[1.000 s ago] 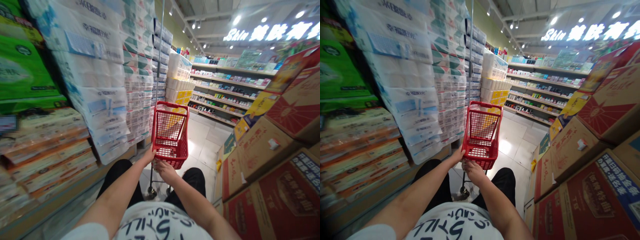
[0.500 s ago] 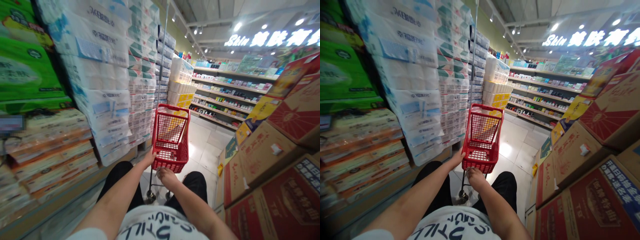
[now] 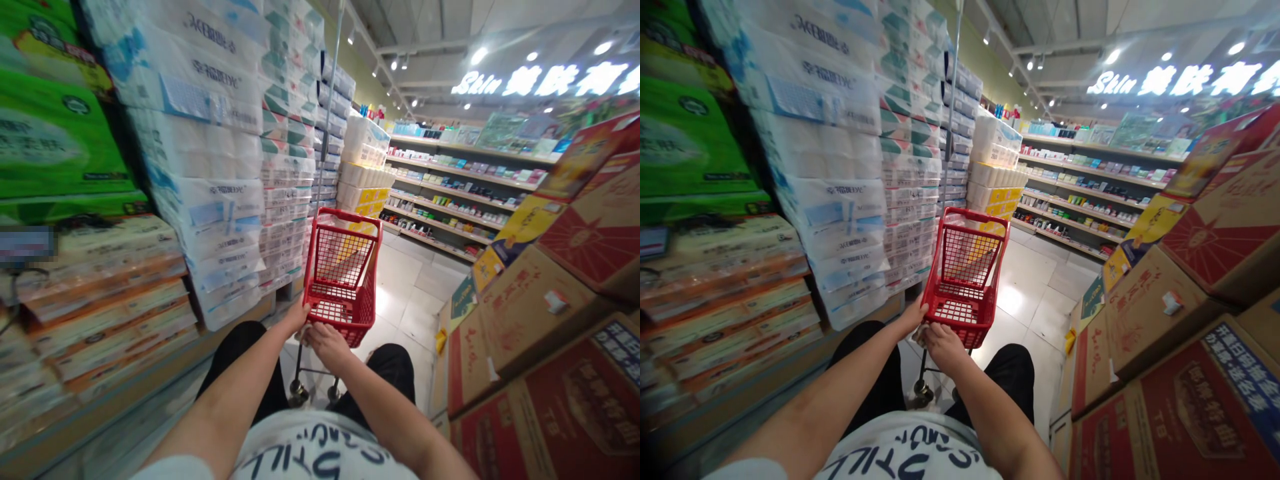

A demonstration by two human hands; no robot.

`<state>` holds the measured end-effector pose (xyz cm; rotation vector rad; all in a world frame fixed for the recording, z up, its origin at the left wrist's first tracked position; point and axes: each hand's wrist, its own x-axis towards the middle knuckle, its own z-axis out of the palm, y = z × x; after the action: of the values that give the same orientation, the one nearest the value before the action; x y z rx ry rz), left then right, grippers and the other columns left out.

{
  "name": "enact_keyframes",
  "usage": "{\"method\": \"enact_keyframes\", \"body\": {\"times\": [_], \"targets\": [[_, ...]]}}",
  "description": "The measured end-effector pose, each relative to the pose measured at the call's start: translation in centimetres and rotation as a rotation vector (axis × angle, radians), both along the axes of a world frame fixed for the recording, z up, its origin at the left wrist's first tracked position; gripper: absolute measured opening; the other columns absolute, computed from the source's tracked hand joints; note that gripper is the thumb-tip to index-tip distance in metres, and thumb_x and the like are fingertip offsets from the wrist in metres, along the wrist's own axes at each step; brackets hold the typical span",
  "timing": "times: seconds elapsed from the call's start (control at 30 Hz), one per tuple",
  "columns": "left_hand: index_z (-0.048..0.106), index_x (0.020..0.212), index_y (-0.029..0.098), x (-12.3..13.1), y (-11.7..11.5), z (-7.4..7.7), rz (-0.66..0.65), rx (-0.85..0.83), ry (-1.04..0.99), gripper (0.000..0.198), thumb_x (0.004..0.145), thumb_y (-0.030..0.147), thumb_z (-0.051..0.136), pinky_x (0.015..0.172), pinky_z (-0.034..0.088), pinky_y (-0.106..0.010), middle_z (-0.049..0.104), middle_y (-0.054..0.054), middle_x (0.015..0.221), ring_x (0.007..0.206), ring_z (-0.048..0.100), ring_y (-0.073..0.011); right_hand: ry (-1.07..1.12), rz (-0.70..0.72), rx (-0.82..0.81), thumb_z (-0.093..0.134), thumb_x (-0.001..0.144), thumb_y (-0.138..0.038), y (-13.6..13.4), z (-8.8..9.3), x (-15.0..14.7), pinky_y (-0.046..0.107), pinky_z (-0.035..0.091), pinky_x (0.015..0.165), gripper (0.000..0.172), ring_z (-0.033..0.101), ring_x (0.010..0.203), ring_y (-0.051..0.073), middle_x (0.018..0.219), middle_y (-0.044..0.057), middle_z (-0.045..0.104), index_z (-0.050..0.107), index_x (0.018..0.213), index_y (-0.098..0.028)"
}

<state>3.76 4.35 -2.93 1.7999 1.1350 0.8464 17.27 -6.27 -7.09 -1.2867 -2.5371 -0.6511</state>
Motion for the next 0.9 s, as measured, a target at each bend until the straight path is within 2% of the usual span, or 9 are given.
{"method": "enact_keyframes", "body": {"times": [0.23, 0.4, 0.57, 0.63, 0.73, 0.83, 0.9], "targets": [[0.032, 0.147, 0.017, -0.4, 0.6, -0.8, -0.016, 0.021, -0.012, 0.062, 0.086, 0.023, 0.040, 0.101, 0.043, -0.036, 0.061, -0.011, 0.131, 0.118, 0.057, -0.0236, -0.020, -0.050, -0.111, 0.055, 0.092, -0.020, -0.1, -0.1, -0.2, 0.029, 0.047, 0.082, 0.016, 0.056, 0.097, 0.019, 0.087, 0.005, 0.069, 0.070, 0.088, -0.018], [0.035, 0.145, 0.015, -0.5, 0.5, -0.4, -0.019, 0.019, -0.032, 0.060, 0.086, 0.022, 0.039, 0.102, 0.042, -0.037, 0.060, -0.012, 0.132, 0.118, 0.057, -0.0241, -0.035, -0.012, -0.034, 0.050, 0.095, -0.022, -0.3, 1.2, 0.0, 0.035, 0.045, 0.087, 0.020, 0.051, 0.106, 0.022, 0.109, 0.008, 0.066, 0.067, 0.105, -0.017], [0.042, 0.141, 0.019, -0.8, 0.3, 0.4, -0.017, -0.003, -0.029, 0.056, 0.085, 0.025, 0.042, 0.098, 0.045, -0.036, 0.062, -0.010, 0.129, 0.114, 0.059, -0.0250, -0.058, -0.075, -0.169, 0.056, 0.092, -0.024, -0.2, 1.0, -0.2, 0.032, 0.046, 0.083, 0.015, 0.054, 0.100, 0.022, 0.097, 0.006, 0.068, 0.069, 0.090, -0.020], [0.042, 0.140, 0.018, -1.0, 0.3, 0.5, -0.010, -0.008, -0.017, 0.056, 0.085, 0.026, 0.043, 0.097, 0.045, -0.035, 0.062, -0.011, 0.129, 0.113, 0.060, -0.0252, 0.003, -0.075, -0.155, 0.056, 0.092, -0.025, -0.1, 1.5, -0.7, 0.033, 0.045, 0.088, 0.015, 0.053, 0.105, 0.022, 0.101, 0.006, 0.068, 0.069, 0.097, -0.020], [0.039, 0.142, 0.015, -1.2, 0.5, 0.4, 0.010, -0.032, 0.007, 0.057, 0.086, 0.023, 0.040, 0.094, 0.047, -0.035, 0.065, -0.012, 0.124, 0.108, 0.062, -0.0236, 0.124, -0.043, -0.047, 0.052, 0.093, -0.021, 0.1, 3.3, -1.2, 0.036, 0.039, 0.100, 0.026, 0.046, 0.119, 0.023, 0.120, 0.008, 0.063, 0.063, 0.116, -0.019], [0.039, 0.141, 0.017, -1.6, 0.6, 0.1, 0.011, -0.010, 0.019, 0.054, 0.087, 0.021, 0.037, 0.095, 0.047, -0.035, 0.066, -0.010, 0.122, 0.106, 0.063, -0.0212, 0.240, -0.050, -0.010, 0.052, 0.092, -0.018, 0.2, 4.7, -1.0, 0.037, 0.041, 0.101, 0.030, 0.046, 0.118, 0.023, 0.122, 0.010, 0.062, 0.061, 0.120, -0.017], [0.041, 0.140, 0.017, -1.8, 0.8, 0.0, 0.012, 0.031, 0.029, 0.053, 0.086, 0.020, 0.037, 0.098, 0.046, -0.035, 0.065, -0.009, 0.124, 0.109, 0.062, -0.0208, 0.301, -0.027, 0.007, 0.052, 0.090, -0.017, 0.2, 4.8, -0.4, 0.038, 0.043, 0.100, 0.034, 0.048, 0.115, 0.023, 0.124, 0.010, 0.061, 0.060, 0.123, -0.016]]}}
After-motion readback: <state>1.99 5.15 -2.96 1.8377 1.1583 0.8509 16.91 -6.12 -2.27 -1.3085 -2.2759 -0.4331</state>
